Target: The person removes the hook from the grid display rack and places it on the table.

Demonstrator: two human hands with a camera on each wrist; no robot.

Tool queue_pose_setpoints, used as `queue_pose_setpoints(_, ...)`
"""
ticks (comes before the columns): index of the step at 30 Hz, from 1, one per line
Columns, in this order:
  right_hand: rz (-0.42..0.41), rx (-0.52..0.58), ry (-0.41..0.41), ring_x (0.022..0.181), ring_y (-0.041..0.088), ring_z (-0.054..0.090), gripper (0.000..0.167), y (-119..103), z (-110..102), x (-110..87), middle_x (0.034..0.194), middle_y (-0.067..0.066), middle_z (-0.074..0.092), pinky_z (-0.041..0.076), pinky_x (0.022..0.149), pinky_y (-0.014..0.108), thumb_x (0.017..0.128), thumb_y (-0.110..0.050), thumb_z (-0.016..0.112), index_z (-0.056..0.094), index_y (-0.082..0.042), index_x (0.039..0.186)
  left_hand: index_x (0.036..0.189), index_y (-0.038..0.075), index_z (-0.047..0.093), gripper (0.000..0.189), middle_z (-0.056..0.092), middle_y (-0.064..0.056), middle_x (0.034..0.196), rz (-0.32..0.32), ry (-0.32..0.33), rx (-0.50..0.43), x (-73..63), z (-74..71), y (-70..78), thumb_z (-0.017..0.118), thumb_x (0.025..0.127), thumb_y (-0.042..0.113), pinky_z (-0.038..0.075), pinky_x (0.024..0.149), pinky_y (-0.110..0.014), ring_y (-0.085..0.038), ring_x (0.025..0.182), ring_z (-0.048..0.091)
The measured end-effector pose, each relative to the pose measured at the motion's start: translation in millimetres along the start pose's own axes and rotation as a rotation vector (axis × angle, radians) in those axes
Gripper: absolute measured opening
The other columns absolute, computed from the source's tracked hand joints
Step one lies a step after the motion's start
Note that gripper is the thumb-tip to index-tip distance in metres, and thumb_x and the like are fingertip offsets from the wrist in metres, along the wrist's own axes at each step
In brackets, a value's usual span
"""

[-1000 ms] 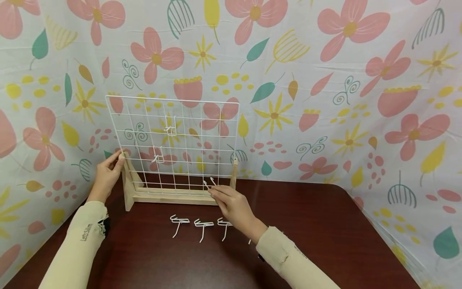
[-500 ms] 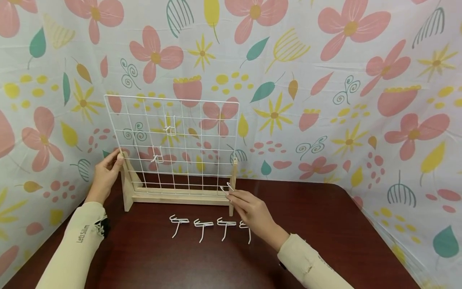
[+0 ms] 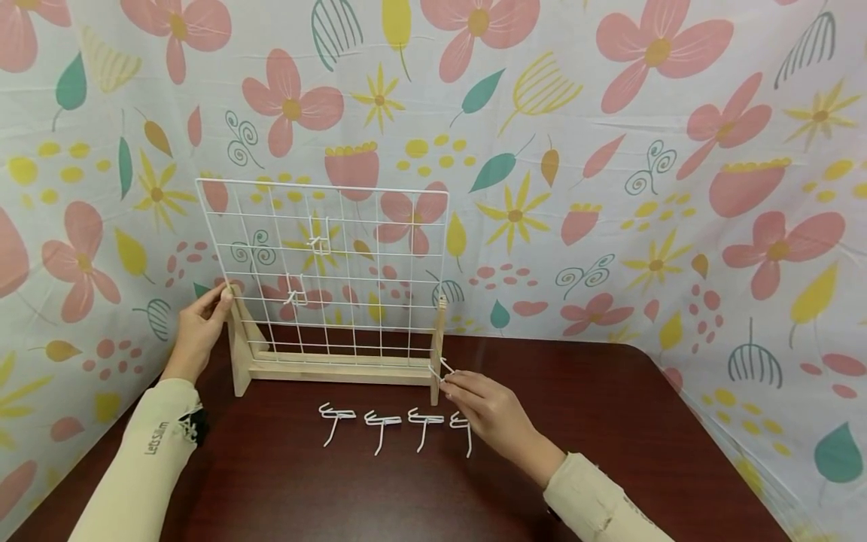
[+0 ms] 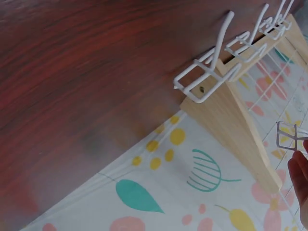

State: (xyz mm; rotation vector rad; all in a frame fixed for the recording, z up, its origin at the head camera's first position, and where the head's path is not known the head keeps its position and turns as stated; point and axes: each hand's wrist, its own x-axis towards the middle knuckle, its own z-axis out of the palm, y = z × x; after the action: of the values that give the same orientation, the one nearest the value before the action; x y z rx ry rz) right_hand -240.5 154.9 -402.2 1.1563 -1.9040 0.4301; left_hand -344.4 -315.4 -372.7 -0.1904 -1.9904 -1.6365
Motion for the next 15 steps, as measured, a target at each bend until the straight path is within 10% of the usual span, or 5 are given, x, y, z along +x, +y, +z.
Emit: queue_pose_setpoints(15,-0.105,-0.063,-0.078,0.099,0.026,0.066,0.037,-6.4,-11.3,-18.7,0.105,0.01,0.07,0.053,0.086,0.033,0.105,-0.018,0.04,0.074,-0.005,0.104,0.14,-0.008,0.043,0.051,0.052,0.026,0.107,-0.018,-0.026,0.005,1.2,-1.8,1.0,0.055,0.099,0.019,0.041,0.079,-0.003,0.009,0.1,0.05)
